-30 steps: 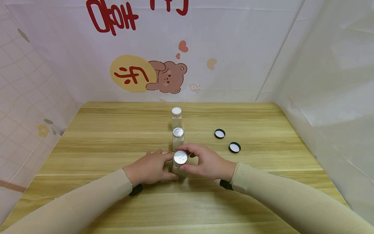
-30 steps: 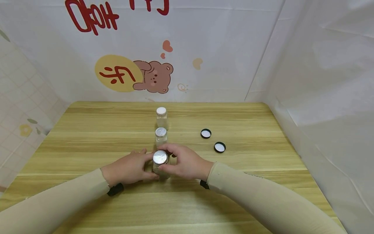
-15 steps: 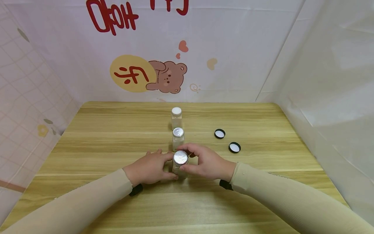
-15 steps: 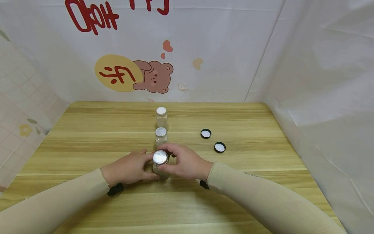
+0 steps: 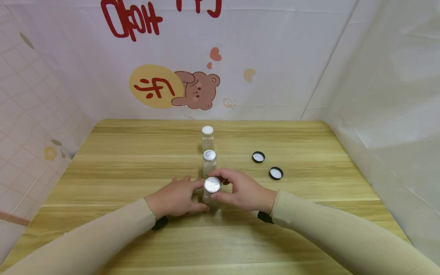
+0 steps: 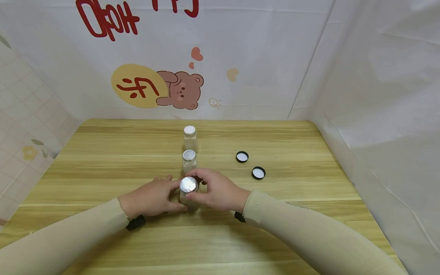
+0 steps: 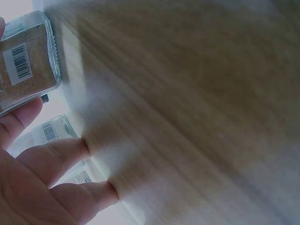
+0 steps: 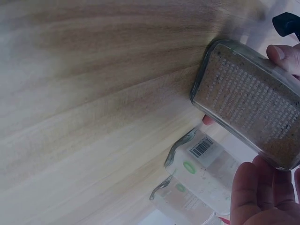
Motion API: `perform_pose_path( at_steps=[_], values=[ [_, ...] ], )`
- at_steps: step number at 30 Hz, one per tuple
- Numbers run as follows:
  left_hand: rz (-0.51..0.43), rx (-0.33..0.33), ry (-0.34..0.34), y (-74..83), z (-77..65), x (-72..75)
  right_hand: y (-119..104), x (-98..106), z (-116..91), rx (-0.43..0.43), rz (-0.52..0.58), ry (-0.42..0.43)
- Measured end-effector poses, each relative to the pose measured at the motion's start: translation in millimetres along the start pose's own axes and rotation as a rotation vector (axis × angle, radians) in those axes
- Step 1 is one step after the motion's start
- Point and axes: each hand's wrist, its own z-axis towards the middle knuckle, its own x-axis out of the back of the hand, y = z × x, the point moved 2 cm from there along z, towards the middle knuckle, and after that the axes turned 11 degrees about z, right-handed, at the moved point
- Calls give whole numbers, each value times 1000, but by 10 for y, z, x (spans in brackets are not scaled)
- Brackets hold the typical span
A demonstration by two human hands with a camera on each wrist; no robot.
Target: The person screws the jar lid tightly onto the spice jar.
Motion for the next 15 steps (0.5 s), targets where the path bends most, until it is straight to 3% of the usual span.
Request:
perform_pose_path(
  at_steps=[15],
  values=[
    [1,-6,-1,9,1,6,15,-6,16,-17,3,-3]
  ],
)
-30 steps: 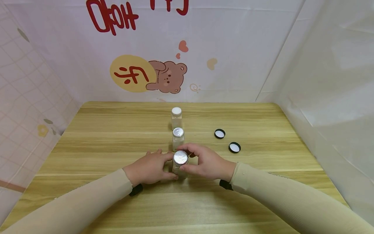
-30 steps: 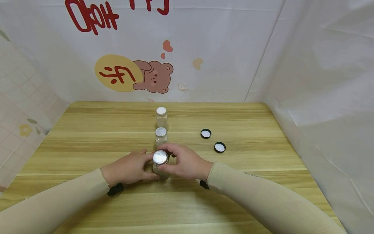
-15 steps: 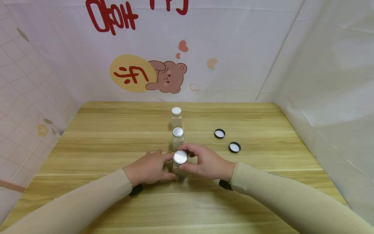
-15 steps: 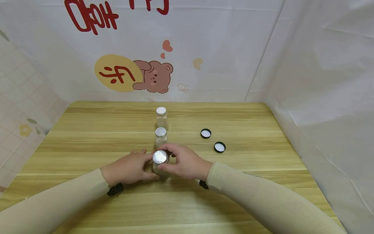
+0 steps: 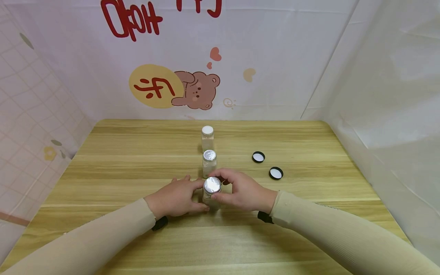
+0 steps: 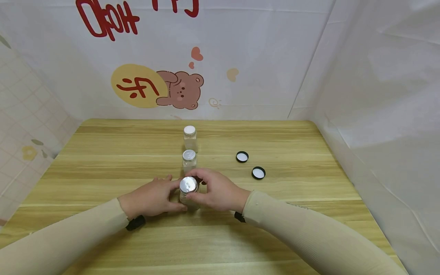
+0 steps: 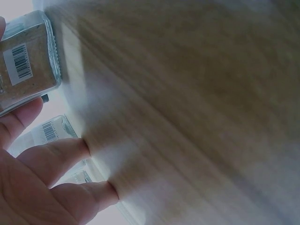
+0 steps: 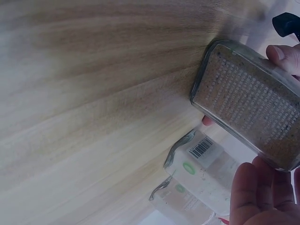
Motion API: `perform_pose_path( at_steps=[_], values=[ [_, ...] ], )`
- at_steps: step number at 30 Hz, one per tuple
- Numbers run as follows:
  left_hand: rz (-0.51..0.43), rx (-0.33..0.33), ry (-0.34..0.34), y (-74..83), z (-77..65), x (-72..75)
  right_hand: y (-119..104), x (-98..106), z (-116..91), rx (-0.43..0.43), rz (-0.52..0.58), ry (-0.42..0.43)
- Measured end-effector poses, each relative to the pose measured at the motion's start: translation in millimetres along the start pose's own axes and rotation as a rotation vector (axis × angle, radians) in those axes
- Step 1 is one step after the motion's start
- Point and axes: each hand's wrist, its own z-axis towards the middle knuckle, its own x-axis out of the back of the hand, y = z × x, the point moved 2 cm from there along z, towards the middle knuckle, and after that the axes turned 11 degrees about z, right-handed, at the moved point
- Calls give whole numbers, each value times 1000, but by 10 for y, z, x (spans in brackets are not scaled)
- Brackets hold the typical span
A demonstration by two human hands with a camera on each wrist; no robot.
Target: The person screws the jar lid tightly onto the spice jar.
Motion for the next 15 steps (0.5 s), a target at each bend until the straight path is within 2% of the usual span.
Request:
perform_pose_path(
  at_steps=[7,15],
  values=[
    [-1,0,2,4,-2,4,-9,7,-14,23,-7,-4],
    [-1,0,5,-2,1,0,-21,2,-14,5,-4,11]
  ],
)
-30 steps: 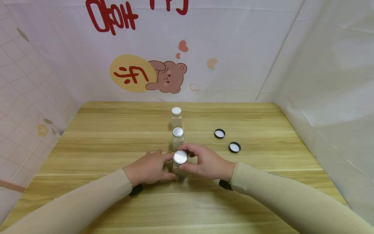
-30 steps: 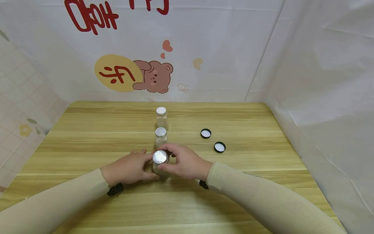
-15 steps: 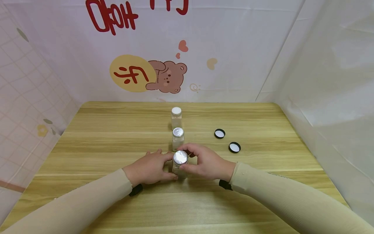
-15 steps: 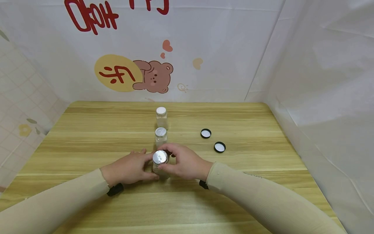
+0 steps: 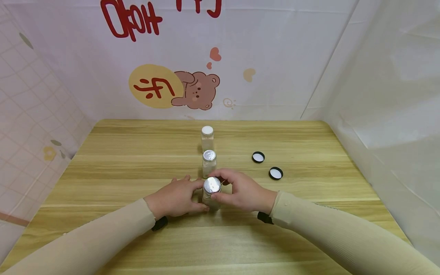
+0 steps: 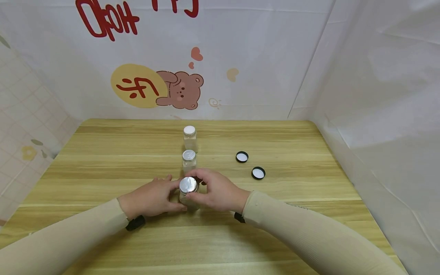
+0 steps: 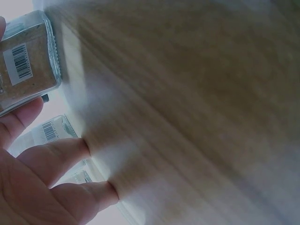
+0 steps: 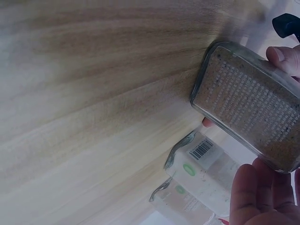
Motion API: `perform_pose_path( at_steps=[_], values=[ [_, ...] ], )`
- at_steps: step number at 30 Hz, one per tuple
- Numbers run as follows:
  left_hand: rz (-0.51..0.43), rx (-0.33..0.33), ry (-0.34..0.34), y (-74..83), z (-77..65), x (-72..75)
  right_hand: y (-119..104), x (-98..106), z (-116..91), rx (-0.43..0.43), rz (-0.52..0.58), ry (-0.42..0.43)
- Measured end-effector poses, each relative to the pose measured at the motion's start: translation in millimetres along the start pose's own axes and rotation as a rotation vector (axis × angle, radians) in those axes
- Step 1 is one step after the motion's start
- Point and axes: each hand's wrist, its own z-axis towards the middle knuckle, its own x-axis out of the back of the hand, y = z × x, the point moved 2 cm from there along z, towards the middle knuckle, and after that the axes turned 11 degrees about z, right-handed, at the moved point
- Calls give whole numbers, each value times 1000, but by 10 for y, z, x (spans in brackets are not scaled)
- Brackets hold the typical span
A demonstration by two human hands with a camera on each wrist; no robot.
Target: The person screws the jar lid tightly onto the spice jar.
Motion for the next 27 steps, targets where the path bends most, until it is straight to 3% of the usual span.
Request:
perform_pose_path(
  at_steps=[10,19,27],
  values=[
    [-2,-3,0,-1,-2,-1,20,4,-5,30,-17,-8],
    [-2,-7,-3,3,1,5,47,-1,9,-3,3,-6],
    [7,-10,2,-1,2,-3,23,7,-8,45,-18,-5]
  ],
)
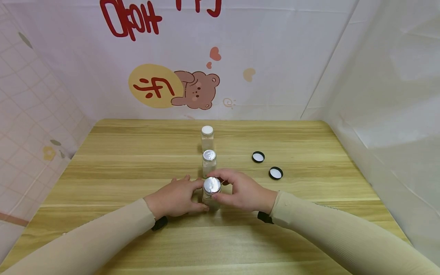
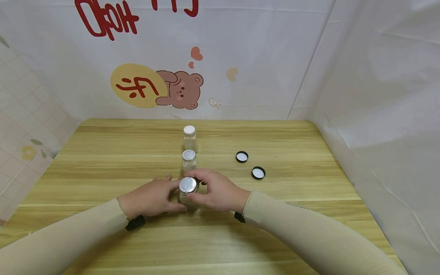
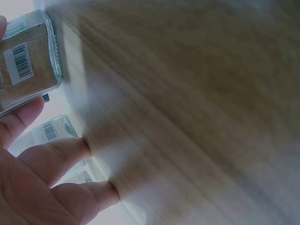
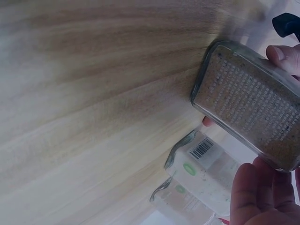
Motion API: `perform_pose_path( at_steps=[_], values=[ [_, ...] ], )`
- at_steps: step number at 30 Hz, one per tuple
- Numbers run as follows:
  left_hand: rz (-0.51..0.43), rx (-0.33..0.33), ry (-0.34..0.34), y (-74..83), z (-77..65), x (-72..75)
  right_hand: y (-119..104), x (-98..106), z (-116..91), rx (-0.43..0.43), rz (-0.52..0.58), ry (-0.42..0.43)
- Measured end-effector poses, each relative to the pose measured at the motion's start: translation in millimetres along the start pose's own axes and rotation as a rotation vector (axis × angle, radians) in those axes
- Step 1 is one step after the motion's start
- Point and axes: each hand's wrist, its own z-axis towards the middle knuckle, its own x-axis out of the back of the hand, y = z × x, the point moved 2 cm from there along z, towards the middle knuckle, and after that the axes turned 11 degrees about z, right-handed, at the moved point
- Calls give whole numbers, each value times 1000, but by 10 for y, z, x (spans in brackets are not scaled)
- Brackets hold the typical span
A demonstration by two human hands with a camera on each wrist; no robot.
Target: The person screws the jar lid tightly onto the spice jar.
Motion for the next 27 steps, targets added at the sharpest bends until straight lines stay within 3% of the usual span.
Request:
perform_pose_path(
  at_steps=[27],
  values=[
    [3,-1,1,1,-5,7,15,-7,8,-42,9,0]
  ],
)
